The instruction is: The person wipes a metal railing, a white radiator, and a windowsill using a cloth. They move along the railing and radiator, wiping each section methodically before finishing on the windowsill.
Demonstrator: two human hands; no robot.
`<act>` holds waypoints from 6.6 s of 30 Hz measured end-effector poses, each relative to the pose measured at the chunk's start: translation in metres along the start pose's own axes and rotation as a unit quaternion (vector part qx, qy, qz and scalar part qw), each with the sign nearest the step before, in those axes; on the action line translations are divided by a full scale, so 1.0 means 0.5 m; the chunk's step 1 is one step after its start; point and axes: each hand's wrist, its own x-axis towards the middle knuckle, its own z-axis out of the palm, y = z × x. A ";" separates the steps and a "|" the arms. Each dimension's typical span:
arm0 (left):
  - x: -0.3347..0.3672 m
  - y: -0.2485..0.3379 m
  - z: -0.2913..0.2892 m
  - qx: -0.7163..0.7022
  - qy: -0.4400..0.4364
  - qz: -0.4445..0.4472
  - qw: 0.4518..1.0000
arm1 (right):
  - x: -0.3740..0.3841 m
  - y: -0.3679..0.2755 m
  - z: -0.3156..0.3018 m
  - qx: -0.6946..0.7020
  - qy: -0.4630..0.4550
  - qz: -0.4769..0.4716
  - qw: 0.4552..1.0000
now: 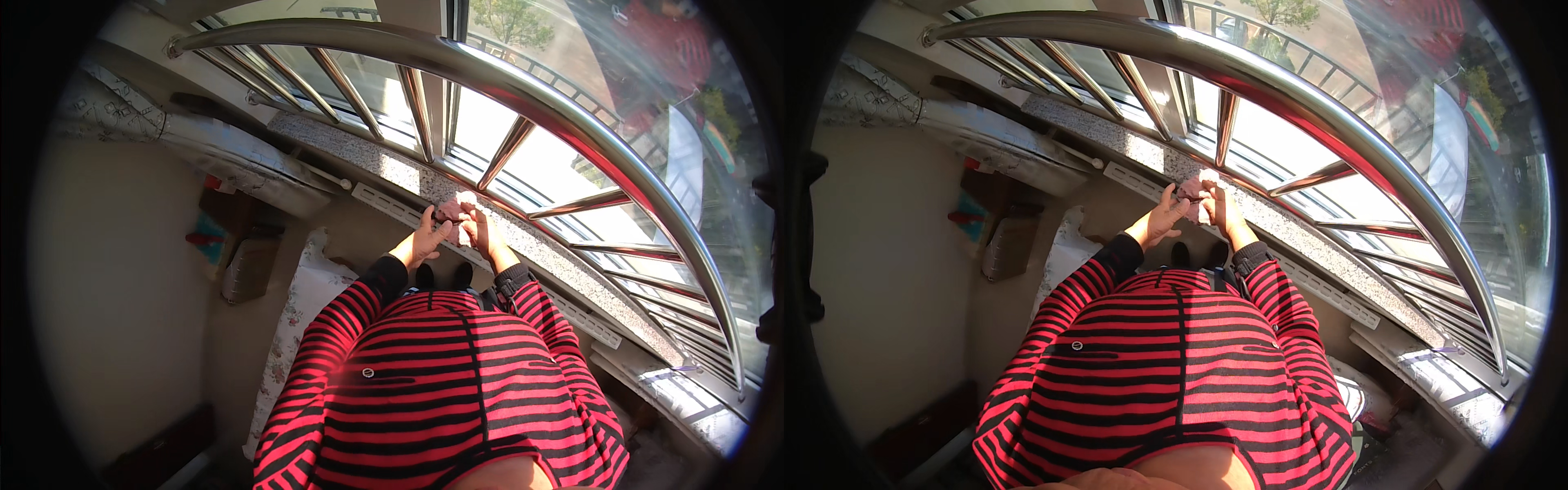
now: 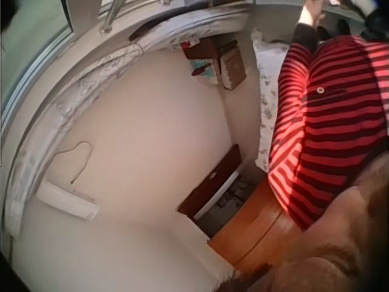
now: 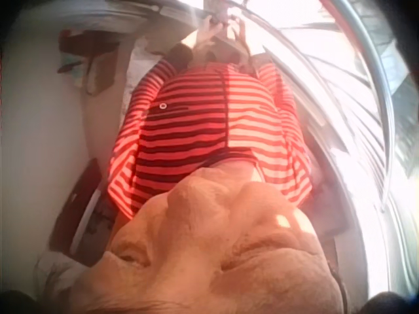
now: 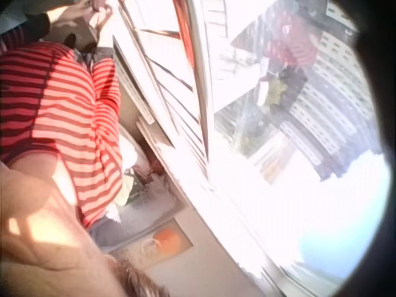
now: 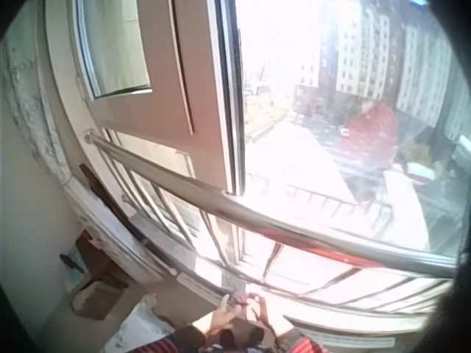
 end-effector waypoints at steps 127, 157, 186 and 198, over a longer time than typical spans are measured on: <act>0.261 0.068 -0.465 0.599 0.263 0.385 0.650 | -0.383 -0.678 -0.139 -0.403 0.559 -0.334 0.643; 0.241 -0.143 0.280 0.550 0.023 0.327 0.769 | -0.546 0.055 -0.188 -0.288 0.320 -0.150 0.890; -0.214 0.370 0.367 0.476 -0.248 0.426 0.729 | -0.264 0.104 -0.179 -0.434 0.278 0.102 0.851; -0.370 0.502 0.817 0.433 -0.010 0.798 0.420 | -0.553 0.360 -0.531 -0.295 0.609 0.102 0.729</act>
